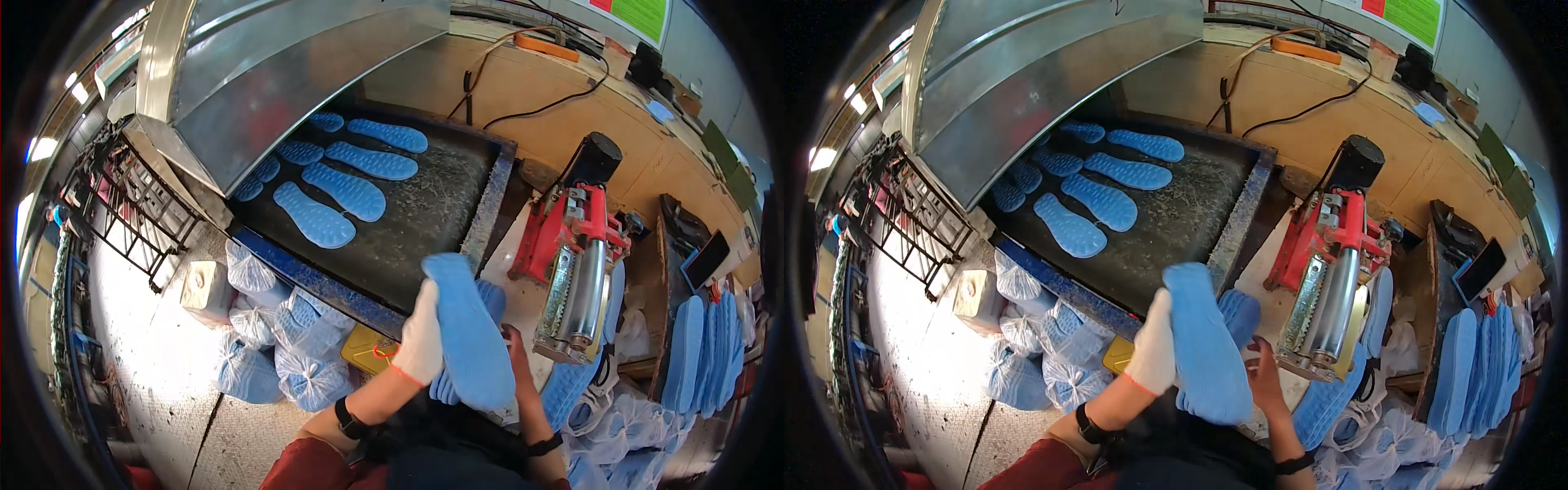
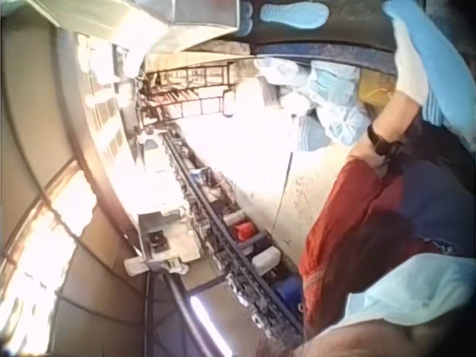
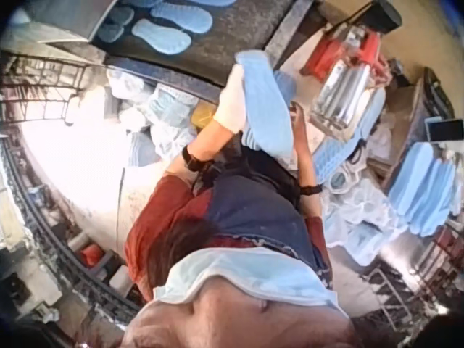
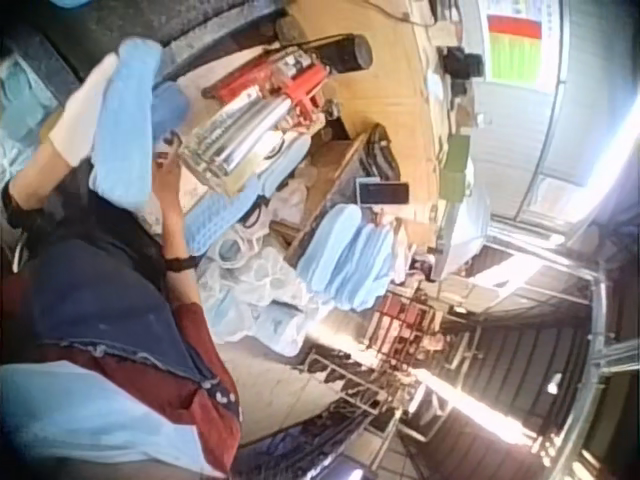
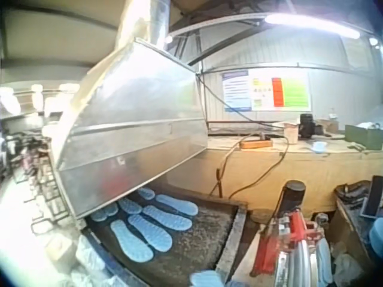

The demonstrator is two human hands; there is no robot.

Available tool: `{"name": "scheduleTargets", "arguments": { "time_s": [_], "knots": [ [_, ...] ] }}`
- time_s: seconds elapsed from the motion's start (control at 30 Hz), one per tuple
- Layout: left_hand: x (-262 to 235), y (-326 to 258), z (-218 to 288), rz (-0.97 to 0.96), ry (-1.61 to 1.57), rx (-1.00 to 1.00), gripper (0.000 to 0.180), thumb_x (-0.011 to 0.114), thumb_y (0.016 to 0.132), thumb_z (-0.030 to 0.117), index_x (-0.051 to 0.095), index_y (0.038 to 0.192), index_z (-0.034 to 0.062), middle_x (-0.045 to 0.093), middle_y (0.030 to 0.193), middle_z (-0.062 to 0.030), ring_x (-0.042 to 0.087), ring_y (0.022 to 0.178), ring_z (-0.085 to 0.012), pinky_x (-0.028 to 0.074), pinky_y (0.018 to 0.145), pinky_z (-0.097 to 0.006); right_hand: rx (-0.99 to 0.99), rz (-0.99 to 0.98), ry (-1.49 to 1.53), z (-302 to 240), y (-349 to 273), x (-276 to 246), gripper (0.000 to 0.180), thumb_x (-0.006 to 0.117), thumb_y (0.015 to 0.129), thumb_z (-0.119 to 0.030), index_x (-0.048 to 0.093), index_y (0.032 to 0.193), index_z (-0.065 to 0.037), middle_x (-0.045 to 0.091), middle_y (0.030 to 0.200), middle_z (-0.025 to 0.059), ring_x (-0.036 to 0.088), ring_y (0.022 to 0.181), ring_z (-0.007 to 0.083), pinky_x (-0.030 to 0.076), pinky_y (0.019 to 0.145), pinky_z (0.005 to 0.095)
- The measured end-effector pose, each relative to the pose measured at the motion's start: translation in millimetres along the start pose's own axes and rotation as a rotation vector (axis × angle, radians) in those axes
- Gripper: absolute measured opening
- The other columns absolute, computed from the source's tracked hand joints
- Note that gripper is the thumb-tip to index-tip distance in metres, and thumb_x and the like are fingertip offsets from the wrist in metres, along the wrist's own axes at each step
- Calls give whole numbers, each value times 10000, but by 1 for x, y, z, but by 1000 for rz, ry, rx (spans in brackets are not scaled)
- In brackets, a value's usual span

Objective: Heat processing shoe insoles and inspecting finished sandals.

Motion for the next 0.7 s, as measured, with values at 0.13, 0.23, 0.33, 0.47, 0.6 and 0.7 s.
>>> {"name": "scheduleTargets", "arguments": {
  "time_s": [0.13,0.23,0.33,0.47,0.6,0.7],
  "knots": [
    [-18,64,27,272,-200,148,703,506,896,588,535,1220,-35,596,1122,-113,599,996,-224,497,877,-341,-252,60,-398,-12,17,33,811,742,794,-232,265,1408,-3,454,1246,203,627,816,252,533,675,341],
    [-34,107,37,353,-229,180,714,521,884,597,540,1203,-42,598,1077,-102,602,960,-211,504,843,-335,-83,82,-313,-9,17,37,840,751,765,-138,260,1441,-51,465,1229,193,607,766,183,524,623,287],
    [-49,104,41,330,113,314,680,496,919,537,485,1273,-44,577,1173,-131,575,1048,-255,450,941,-350,-92,75,-176,-9,16,36,831,742,776,-137,254,1444,-52,477,1213,181,603,751,164,521,618,279],
    [-28,59,49,511,837,395,811,444,907,536,204,1464,-2,397,1405,-281,395,1291,-444,278,1090,-416,165,73,-27,-20,1,3,834,735,780,-130,242,1445,-23,471,1231,181,604,766,169,515,624,282],
    [-41,36,35,423,681,720,712,478,954,375,169,1477,3,301,1478,-241,343,1350,-349,254,1104,-367,-42,68,-199,-5,-4,16,948,780,722,-125,200,1466,-29,421,1291,184,615,819,222,520,654,321],
    [-30,4,42,433,669,678,670,483,949,359,206,1486,69,373,1451,-197,408,1307,-326,273,1087,-378,-77,42,-240,3,-3,19,962,781,726,-143,183,1474,-46,421,1291,187,579,978,252,517,732,354]
  ]
}}
Point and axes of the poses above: each hand's wrist, its own y-axis towards the middle knuckle, its own x-axis out of the palm, z = x × y, the point moved 1 cm from there along y, towards the middle knuckle
